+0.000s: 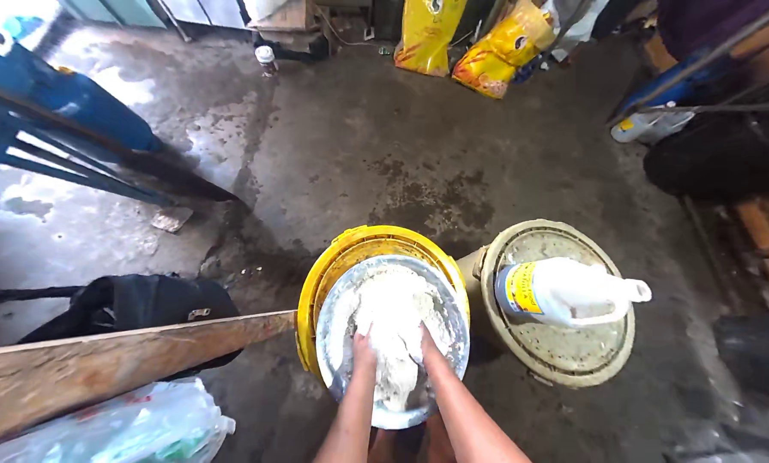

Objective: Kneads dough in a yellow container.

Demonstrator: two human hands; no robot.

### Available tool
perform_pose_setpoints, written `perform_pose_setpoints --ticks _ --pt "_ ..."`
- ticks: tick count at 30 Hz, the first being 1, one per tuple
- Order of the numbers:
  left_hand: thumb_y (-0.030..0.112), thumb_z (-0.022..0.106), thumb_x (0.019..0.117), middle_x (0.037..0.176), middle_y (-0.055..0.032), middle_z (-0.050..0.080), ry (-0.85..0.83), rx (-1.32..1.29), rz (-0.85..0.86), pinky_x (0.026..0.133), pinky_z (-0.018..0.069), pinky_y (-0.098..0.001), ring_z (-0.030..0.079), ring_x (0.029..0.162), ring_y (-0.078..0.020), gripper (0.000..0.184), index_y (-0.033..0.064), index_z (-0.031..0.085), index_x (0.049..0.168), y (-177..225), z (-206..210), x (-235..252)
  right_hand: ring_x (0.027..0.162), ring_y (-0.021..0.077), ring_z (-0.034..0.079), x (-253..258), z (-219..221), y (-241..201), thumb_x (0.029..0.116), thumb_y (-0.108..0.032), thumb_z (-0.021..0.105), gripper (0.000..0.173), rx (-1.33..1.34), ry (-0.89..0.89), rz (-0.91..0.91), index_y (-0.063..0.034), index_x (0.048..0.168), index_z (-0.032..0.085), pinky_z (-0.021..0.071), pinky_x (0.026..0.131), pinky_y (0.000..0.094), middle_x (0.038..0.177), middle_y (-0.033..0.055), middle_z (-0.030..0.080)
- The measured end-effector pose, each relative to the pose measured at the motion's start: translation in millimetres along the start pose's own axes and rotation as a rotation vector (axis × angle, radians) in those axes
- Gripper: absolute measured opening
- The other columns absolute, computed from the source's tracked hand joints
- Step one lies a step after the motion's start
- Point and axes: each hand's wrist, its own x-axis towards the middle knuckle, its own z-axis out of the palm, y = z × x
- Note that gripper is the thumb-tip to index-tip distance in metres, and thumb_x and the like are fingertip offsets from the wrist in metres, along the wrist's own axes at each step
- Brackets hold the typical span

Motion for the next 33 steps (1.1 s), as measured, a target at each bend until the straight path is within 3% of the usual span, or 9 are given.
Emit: perform_pose_setpoints --ticks 4,7,12,15,18,22,27,30,33 --pt "0.019 0.036 0.1124 0.149 -0.0312 0.045 -0.037 0.028 -0.087 0.115 0.0360 -0.0512 0.045 0.138 -0.0384 0.046 -0.0084 0.038 0.150 17 2 -18 0.145 0.0352 0.042 -5 1 -6 0.0983 -0.004 0.061 0.061 -0.114 0.005 0.003 0.0147 0.150 0.035 0.0315 0.123 0.0417 0.152 0.0325 0.044" --pt "0.022 0.031 0.1132 0.148 -0.0320 0.046 0.026 -0.029 -0.108 0.113 0.0374 -0.0539 0.046 0.136 -0.0402 0.048 -0.0086 0.039 0.149 9 9 -9 0.141 0.0338 0.048 -7 6 -15 0.0949 -0.006 0.067 0.062 -0.205 -0.035 -0.017 0.0135 0.147 0.040 0.0364 0.120 0.0411 0.148 0.0306 0.049" --pt "0.026 0.029 0.1134 0.143 -0.0283 0.051 -0.026 -0.171 -0.151 0.105 0.0424 -0.0529 0.051 0.127 -0.0355 0.048 -0.0055 0.045 0.146 11 6 -21 0.141 0.0390 0.047 8 13 -6 0.1046 -0.002 0.047 0.045 -0.164 0.025 0.030 0.0153 0.146 0.042 0.0354 0.120 0.0463 0.148 0.0337 0.048" --pt "0.037 0.023 0.1131 0.138 -0.0219 0.055 -0.021 -0.360 -0.206 0.097 0.0465 -0.0515 0.054 0.119 -0.0302 0.053 0.0008 0.046 0.145 17 5 -23 0.142 0.0344 0.047 -1 22 -8 0.1089 -0.008 0.041 0.045 -0.066 -0.010 -0.028 0.0122 0.148 0.041 0.0353 0.121 0.0431 0.150 0.0306 0.048" --pt "0.034 0.023 0.1138 0.146 -0.0256 0.049 -0.028 -0.298 -0.209 0.105 0.0419 -0.0534 0.050 0.129 -0.0337 0.054 -0.0021 0.040 0.149 24 -6 -42 0.146 0.0380 0.042 -2 4 -19 0.1060 -0.001 0.042 0.045 -0.450 -0.082 -0.025 0.0169 0.147 0.039 0.0312 0.123 0.0440 0.153 0.0329 0.044" --pt "0.015 0.030 0.1128 0.152 -0.0307 0.043 0.009 -0.072 -0.038 0.120 0.0306 -0.0448 0.043 0.143 -0.0355 0.046 -0.0106 0.038 0.150 27 -19 -71 0.135 0.0401 0.053 -1 -26 -60 0.1023 -0.010 0.053 0.041 -0.937 -0.197 0.052 0.0110 0.137 0.055 0.0438 0.113 0.0516 0.144 0.0288 0.054" --pt "0.013 0.051 0.1055 0.153 -0.0285 0.045 0.222 0.016 0.100 0.122 0.0318 -0.0447 0.044 0.144 -0.0349 0.050 -0.0092 0.041 0.149 -19 23 -91 0.140 0.0383 0.050 24 -47 -96 0.1036 -0.009 0.048 0.044 -0.901 -0.118 -0.270 0.0090 0.144 0.051 0.0391 0.118 0.0488 0.147 0.0288 0.052" --pt "0.019 0.056 0.1028 0.153 -0.0347 0.040 0.399 0.128 -0.007 0.120 0.0322 -0.0537 0.041 0.143 -0.0454 0.061 -0.0076 0.036 0.153 -34 54 -98 0.144 0.0336 0.047 69 -50 -91 0.1048 -0.019 0.052 0.048 -0.953 -0.230 -0.377 -0.0013 0.150 0.050 0.0360 0.121 0.0474 0.151 0.0228 0.051" --pt "0.023 0.051 0.1067 0.157 -0.0343 0.034 0.482 0.119 -0.188 0.120 0.0311 -0.0538 0.038 0.145 -0.0456 0.062 -0.0040 0.029 0.158 -49 74 -77 0.140 0.0361 0.050 94 -52 -81 0.1026 -0.018 0.059 0.052 -0.885 -0.355 -0.312 0.0018 0.149 0.048 0.0369 0.119 0.0508 0.148 0.0255 0.054"
